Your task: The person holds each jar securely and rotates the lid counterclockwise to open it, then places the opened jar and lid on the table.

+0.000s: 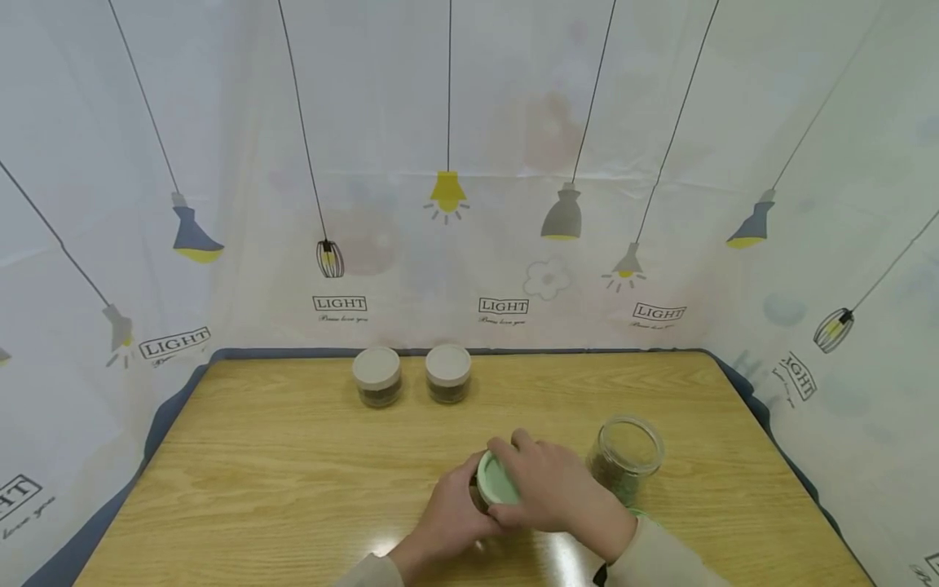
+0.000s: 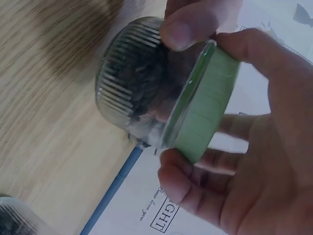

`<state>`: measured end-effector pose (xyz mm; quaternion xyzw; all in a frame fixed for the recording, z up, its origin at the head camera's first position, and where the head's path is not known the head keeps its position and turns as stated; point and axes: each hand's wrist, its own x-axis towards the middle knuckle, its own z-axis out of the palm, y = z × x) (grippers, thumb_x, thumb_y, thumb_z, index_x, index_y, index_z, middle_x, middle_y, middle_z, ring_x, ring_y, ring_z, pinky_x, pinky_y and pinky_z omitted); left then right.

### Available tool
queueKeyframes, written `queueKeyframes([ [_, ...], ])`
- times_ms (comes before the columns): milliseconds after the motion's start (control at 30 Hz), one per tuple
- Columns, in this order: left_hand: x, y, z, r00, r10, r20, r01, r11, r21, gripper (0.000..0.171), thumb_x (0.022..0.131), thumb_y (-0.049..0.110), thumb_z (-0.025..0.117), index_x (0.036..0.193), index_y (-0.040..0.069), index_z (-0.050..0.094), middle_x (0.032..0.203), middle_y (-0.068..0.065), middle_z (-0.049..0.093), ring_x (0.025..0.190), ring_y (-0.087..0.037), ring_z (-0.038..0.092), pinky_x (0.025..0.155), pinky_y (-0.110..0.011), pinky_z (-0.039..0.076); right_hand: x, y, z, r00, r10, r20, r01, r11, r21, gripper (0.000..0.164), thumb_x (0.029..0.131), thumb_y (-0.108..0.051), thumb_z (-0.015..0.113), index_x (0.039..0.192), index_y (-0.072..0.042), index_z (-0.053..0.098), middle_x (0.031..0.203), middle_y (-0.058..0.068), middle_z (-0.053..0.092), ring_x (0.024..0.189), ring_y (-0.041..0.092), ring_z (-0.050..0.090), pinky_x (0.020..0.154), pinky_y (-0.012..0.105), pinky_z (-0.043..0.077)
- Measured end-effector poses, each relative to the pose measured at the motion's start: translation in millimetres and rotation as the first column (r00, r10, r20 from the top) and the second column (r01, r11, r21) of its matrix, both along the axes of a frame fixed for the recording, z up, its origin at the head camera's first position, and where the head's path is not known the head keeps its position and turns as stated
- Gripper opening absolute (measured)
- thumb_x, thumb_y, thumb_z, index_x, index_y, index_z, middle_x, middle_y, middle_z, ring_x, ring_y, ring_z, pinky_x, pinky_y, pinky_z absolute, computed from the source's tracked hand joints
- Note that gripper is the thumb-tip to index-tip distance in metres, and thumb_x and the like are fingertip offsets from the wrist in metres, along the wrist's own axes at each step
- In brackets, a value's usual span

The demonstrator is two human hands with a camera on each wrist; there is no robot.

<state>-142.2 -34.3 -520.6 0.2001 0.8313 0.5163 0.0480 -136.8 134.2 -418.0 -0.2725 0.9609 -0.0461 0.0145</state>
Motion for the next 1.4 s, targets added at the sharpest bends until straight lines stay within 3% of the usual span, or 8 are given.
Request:
queueKeyframes([
  [200,-0.2,-0.9,-0.3,0.999,-0.038,0.003,0.037,0.999,0.026,0.074,0.070,0.036,0.085,0.134,0.017,0.052,0.122,0.003,0.065,0.110,-0.012,0.061,0.095,-0.029,0.050,-2.1,5.3,-1.9,0.998,0.056,-0.015,-0.056,0.998,-0.002,0.067,0.075,-0.055,0.068,0.132,-0.023,0.052,0.102,0.001,0.057,0.072,0.011,0.053,0.052,0.025,0.040],
  [700,0.2,2.5,3.4,0.999,-0.021,0.046,0.020,1.000,0.009,0.076,0.067,0.033,0.085,0.134,0.018,0.051,0.124,0.003,0.064,0.113,-0.012,0.060,0.099,-0.032,0.048,-3.1,5.8,1.8,0.999,0.048,-0.002,-0.048,0.999,0.016,0.070,0.073,-0.056,0.070,0.134,-0.027,0.051,0.105,0.001,0.056,0.074,0.012,0.053,0.052,0.025,0.040],
  [933,0.4,2.6,2.8,0.999,-0.022,0.025,0.022,1.000,0.002,0.078,0.069,0.037,0.085,0.137,0.018,0.050,0.125,0.003,0.064,0.114,-0.011,0.060,0.100,-0.031,0.048,-2.4,7.7,3.6,0.998,0.050,0.043,-0.051,0.999,0.019,0.075,0.075,-0.060,0.067,0.141,-0.031,0.047,0.115,0.003,0.057,0.082,0.016,0.058,0.057,0.029,0.045],
  [1067,0.4,2.2,1.3,0.999,-0.036,0.002,0.036,0.999,0.020,0.079,0.073,0.046,0.082,0.139,0.017,0.049,0.126,0.001,0.064,0.114,-0.012,0.061,0.097,-0.030,0.051,-1.1,6.7,4.8,0.999,-0.021,0.034,0.019,0.999,0.049,0.088,0.076,-0.079,0.055,0.148,-0.032,0.039,0.125,0.010,0.057,0.090,0.024,0.064,0.065,0.038,0.051],
  [1233,1.4,3.5,1.6,0.998,-0.057,0.012,0.056,0.997,0.060,0.085,0.070,0.053,0.082,0.141,0.023,0.046,0.127,0.004,0.063,0.111,-0.010,0.062,0.090,-0.025,0.052,4.6,-3.3,3.6,0.980,-0.186,-0.075,0.189,0.982,0.030,0.094,0.073,-0.088,0.042,0.138,-0.021,0.048,0.106,0.013,0.059,0.067,0.026,0.060,0.050,0.037,0.044],
  [1400,1.8,5.4,2.4,0.998,-0.043,-0.051,0.046,0.997,0.062,0.082,0.070,0.046,0.085,0.139,0.021,0.048,0.125,0.002,0.065,0.109,-0.011,0.063,0.090,-0.026,0.053,11.3,-12.3,0.8,0.953,-0.297,-0.061,0.298,0.955,0.013,0.092,0.071,-0.089,0.045,0.126,-0.017,0.055,0.098,0.014,0.058,0.057,0.026,0.054,0.045,0.037,0.040],
])
